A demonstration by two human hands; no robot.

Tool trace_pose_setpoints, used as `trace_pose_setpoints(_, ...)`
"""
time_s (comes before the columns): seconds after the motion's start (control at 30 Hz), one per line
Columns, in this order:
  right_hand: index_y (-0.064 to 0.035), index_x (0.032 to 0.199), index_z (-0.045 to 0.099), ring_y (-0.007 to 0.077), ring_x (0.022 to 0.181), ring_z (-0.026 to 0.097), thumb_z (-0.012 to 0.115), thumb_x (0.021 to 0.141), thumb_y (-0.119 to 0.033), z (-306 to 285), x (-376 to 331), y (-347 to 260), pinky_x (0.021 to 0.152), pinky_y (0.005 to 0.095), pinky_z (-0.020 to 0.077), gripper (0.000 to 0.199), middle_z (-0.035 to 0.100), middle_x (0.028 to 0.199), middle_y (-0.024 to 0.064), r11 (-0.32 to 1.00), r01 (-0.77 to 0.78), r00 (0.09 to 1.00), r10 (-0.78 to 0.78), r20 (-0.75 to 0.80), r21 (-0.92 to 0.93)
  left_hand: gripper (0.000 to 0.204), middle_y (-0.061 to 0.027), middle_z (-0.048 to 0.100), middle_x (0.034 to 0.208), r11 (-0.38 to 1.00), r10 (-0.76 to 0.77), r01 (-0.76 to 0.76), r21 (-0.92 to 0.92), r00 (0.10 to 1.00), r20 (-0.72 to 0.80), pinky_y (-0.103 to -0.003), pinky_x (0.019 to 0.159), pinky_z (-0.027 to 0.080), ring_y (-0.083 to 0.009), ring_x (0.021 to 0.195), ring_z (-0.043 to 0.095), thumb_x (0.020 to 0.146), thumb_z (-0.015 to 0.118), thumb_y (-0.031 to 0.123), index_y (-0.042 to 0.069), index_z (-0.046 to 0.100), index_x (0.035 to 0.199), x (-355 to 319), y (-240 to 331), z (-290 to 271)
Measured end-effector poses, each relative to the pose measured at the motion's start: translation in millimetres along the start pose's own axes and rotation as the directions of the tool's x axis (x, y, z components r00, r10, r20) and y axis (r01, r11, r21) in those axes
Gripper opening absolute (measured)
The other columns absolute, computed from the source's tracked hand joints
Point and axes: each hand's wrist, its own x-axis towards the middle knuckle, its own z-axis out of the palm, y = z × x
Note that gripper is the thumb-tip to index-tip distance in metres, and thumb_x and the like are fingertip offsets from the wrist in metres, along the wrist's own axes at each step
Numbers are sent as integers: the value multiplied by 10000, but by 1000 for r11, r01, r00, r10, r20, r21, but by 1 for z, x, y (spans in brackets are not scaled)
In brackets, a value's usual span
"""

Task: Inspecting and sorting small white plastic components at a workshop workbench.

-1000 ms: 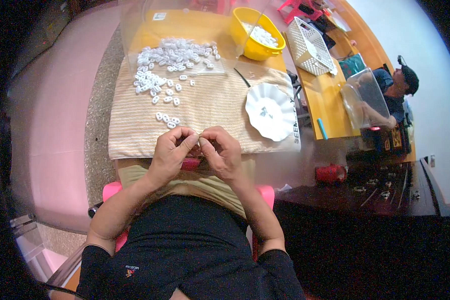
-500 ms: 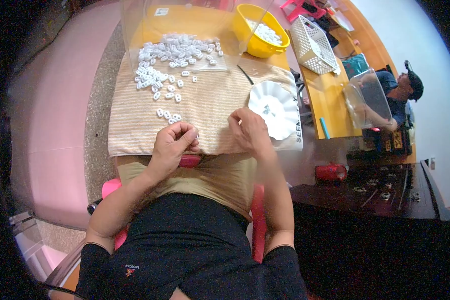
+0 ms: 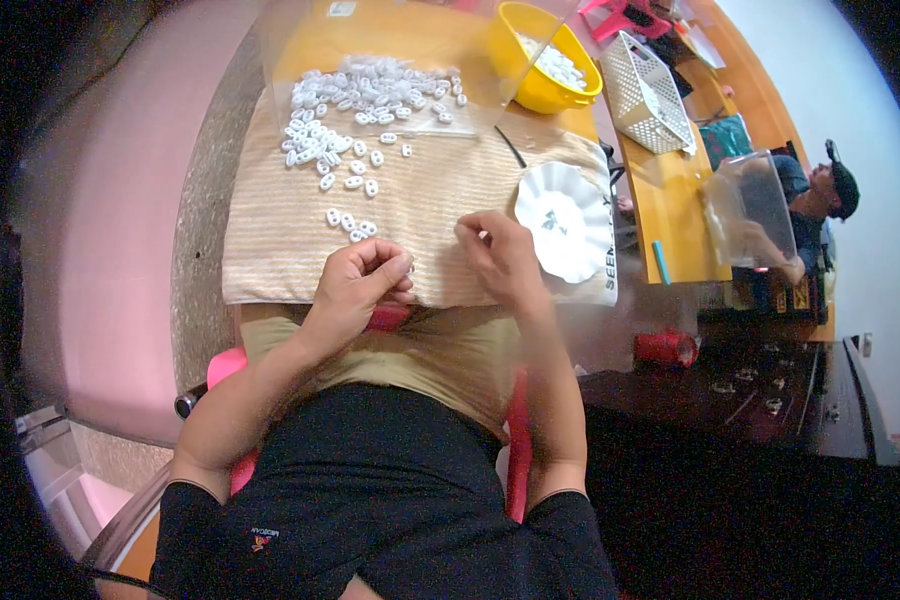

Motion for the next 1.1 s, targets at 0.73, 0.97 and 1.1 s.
trace_pose_setpoints(0.73, 48, 963, 639, 110, 720, 591, 607, 834, 85, 25, -27, -17, 586, 213, 488, 138, 604, 937, 101, 728, -18, 980, -122, 156, 685, 167, -23, 625, 848, 983, -133, 142, -113, 987, 89, -213, 677, 524, -68, 747, 590, 936, 591, 168, 4, 608, 961, 0, 5, -2)
trace_pose_setpoints(0.97, 43, 933, 633, 112, 733, 593, 596, 849, 73, 28, -25, -20, 609, 222, 500, 97, 600, 917, 94, 810, 8, 984, -112, 141, 586, 163, -31, 625, 861, 965, -190, 197, -171, 980, 60, -226, 690, 533, -73, 762, 594, 932, 597, 161, 0, 609, 954, 0, 7, -2)
trace_pose_setpoints(1.1, 47, 930, 596, 87, 635, 561, 573, 877, 59, 31, -28, -18, 550, 201, 450, 59, 584, 878, 85, 789, -17, 995, -49, 90, 614, 148, -40, 641, 879, 947, -196, 196, -254, 980, 25, -230, 702, 549, -95, 770, 628, 900, 629, 110, 14, 603, 1010, 2, 6, -2)
